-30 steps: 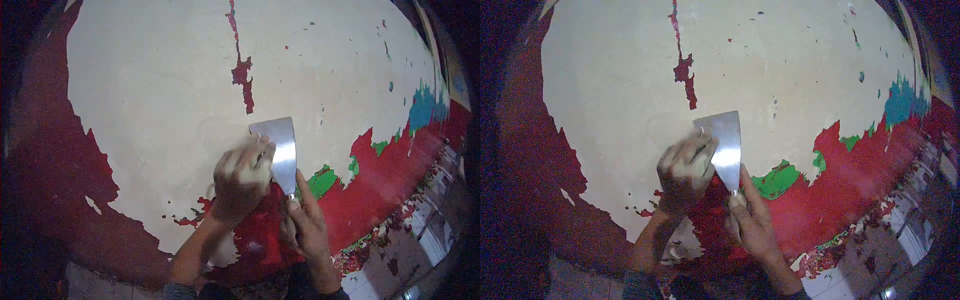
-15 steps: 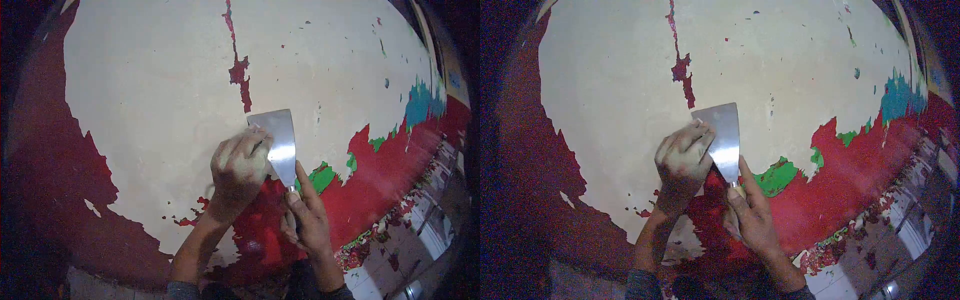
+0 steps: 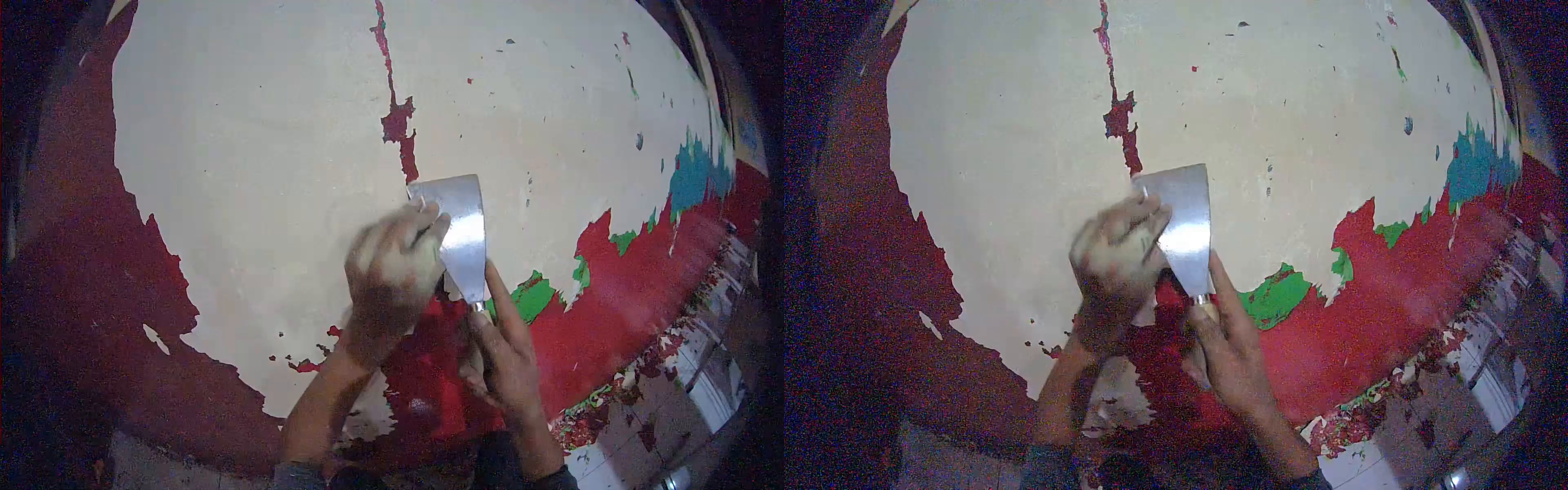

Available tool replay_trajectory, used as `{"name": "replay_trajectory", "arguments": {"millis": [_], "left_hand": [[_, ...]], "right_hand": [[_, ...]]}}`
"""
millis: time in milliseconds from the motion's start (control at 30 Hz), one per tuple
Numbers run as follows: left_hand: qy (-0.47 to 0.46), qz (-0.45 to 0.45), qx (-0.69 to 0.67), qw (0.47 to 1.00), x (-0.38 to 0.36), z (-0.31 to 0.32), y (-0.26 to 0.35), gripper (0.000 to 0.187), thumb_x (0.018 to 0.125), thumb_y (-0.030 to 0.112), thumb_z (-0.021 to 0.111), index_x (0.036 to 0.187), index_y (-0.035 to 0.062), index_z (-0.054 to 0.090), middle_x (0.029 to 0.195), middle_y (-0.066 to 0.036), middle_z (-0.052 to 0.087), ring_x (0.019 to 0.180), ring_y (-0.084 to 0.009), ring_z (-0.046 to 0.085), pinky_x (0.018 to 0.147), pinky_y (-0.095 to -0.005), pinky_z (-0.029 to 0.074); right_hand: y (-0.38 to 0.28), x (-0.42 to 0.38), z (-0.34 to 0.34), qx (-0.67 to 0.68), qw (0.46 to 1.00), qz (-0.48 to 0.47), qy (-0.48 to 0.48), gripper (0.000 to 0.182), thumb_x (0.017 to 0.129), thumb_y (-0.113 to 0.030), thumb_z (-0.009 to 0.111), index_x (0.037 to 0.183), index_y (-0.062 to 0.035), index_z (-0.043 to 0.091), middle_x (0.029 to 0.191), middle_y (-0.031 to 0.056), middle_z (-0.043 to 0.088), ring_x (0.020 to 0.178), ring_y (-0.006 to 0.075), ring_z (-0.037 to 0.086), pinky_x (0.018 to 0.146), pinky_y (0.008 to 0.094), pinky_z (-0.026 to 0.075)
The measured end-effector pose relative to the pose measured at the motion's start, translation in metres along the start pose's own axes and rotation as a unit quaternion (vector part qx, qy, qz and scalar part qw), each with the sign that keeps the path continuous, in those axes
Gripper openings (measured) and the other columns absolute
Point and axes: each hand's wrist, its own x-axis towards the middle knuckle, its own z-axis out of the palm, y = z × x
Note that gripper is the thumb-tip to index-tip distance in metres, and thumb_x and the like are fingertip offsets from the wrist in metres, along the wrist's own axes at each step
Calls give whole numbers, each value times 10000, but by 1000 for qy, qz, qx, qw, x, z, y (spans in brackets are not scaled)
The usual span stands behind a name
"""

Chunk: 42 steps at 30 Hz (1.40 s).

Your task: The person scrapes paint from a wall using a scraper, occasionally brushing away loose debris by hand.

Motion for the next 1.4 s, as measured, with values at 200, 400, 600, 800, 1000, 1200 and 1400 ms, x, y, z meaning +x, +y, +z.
{"name": "replay_trajectory", "arguments": {"millis": [200,400,600,800,1000,1200,1400], "left_hand": [[-10,-21,17,1000,-14,6,4,190,672,65,603,853,57,658,906,-62,630,864,-226,619,719,-345,487],[-36,-36,40,998,-9,1,8,244,638,67,620,879,65,659,923,-52,632,878,-226,618,725,-347,490],[2,-23,10,1000,-2,2,0,183,629,60,632,810,64,652,900,-51,639,888,-223,623,737,-345,493],[-3,-5,14,1000,2,0,-4,181,651,83,614,828,73,649,891,-46,635,893,-224,621,739,-348,491],[11,17,42,999,9,4,-12,157,669,101,613,821,74,643,925,-49,627,875,-234,618,729,-355,492],[12,7,11,1000,7,4,-6,154,661,100,616,810,71,639,925,-59,628,886,-232,615,733,-352,493],[17,-27,9,999,-3,5,3,244,599,86,635,843,80,646,930,-55,629,902,-223,614,733,-349,494]], "right_hand": [[6,-4,-5,-28,1000,0,0,548,910,-98,403,1409,-98,177,689,13,476,422,38,372,365,187,334],[1,-6,-3,-11,1000,15,-1,553,911,-97,402,1412,-103,167,688,5,465,398,43,338,346,192,312],[-6,-1,-1,-40,999,28,-11,565,917,-101,405,1419,-120,148,758,-20,442,547,42,370,401,209,365],[-3,1,5,-44,999,3,-4,564,917,-112,411,1415,-101,146,726,-18,458,496,28,373,365,187,344],[1,12,5,-15,999,-37,-13,570,911,-125,428,1409,-89,153,696,10,484,413,40,372,322,184,332],[2,10,1,-23,998,-52,-5,577,900,-120,445,1407,-89,171,705,24,494,390,54,364,316,197,323],[0,7,-3,-47,998,-50,-16,579,897,-101,445,1408,-86,175,714,4,488,424,42,374,360,193,343]]}}
